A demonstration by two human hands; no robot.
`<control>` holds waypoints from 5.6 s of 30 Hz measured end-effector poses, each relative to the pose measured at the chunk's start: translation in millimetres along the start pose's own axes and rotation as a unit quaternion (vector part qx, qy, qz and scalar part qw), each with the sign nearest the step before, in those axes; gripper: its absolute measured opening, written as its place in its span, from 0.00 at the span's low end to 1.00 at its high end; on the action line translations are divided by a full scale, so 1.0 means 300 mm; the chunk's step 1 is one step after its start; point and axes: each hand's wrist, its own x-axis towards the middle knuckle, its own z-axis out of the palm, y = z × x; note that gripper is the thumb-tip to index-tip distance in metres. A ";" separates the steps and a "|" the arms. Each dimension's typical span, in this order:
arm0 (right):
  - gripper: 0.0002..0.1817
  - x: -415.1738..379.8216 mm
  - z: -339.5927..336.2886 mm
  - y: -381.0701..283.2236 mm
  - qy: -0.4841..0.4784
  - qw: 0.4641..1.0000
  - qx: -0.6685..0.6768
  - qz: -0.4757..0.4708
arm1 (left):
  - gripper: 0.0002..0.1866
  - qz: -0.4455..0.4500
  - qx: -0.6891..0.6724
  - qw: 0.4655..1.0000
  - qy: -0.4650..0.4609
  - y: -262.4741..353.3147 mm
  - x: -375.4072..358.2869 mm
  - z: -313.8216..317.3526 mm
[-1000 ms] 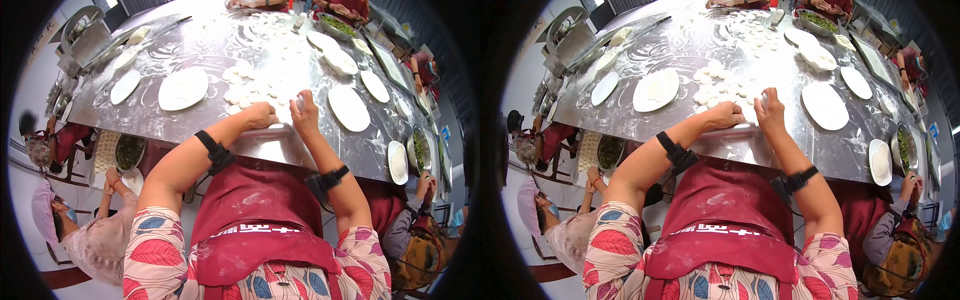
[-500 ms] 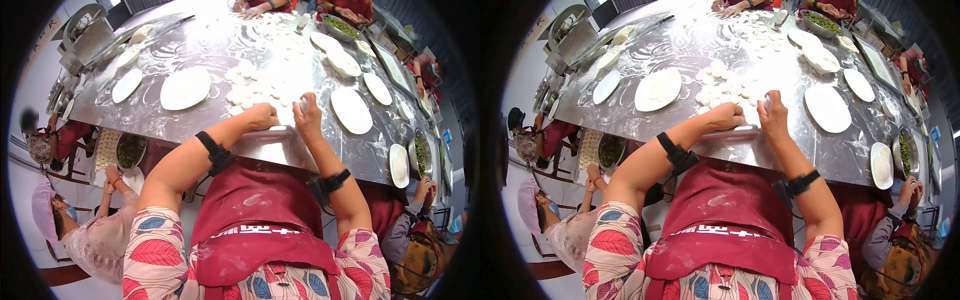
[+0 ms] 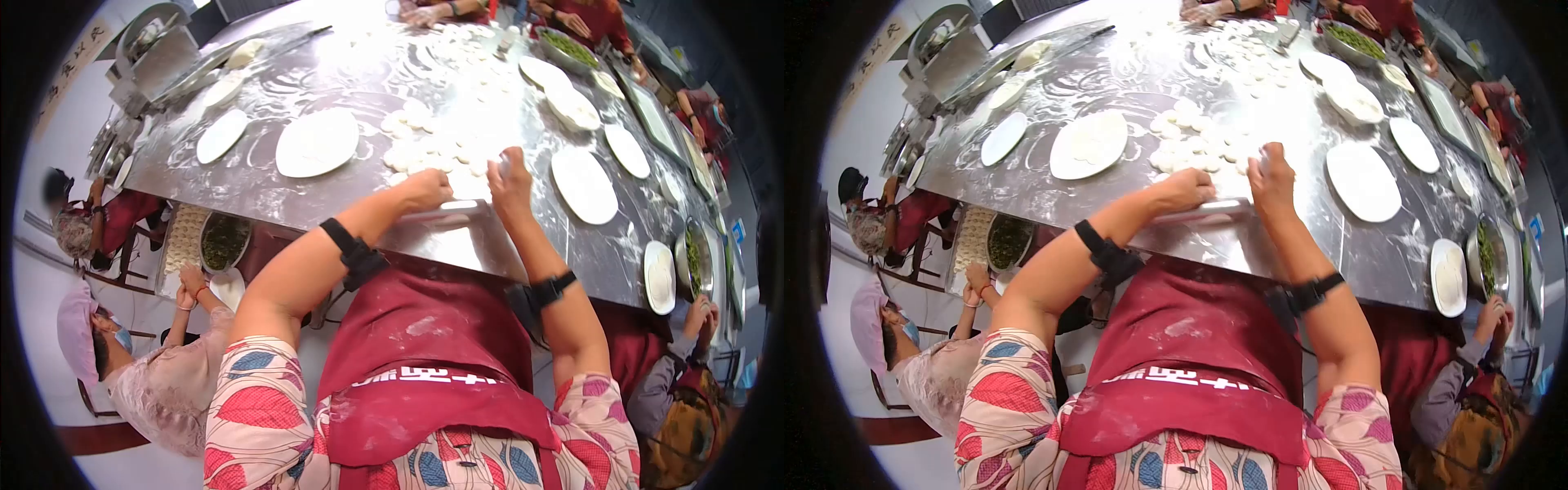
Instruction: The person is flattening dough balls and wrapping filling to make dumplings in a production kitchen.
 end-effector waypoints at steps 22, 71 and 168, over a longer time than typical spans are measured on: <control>0.11 -0.273 -0.171 -0.110 -0.061 0.988 0.143 0.014 | 0.17 -0.152 -0.003 0.952 0.264 -0.309 -0.278 -0.642; 0.08 -0.139 -0.148 -0.125 -0.057 0.981 0.154 0.101 | 0.08 0.065 0.042 0.997 -0.023 0.000 -0.038 0.003; 0.12 -0.102 -0.090 -0.050 -0.004 0.999 0.023 0.040 | 0.06 0.003 0.057 0.998 0.025 0.023 -0.029 0.005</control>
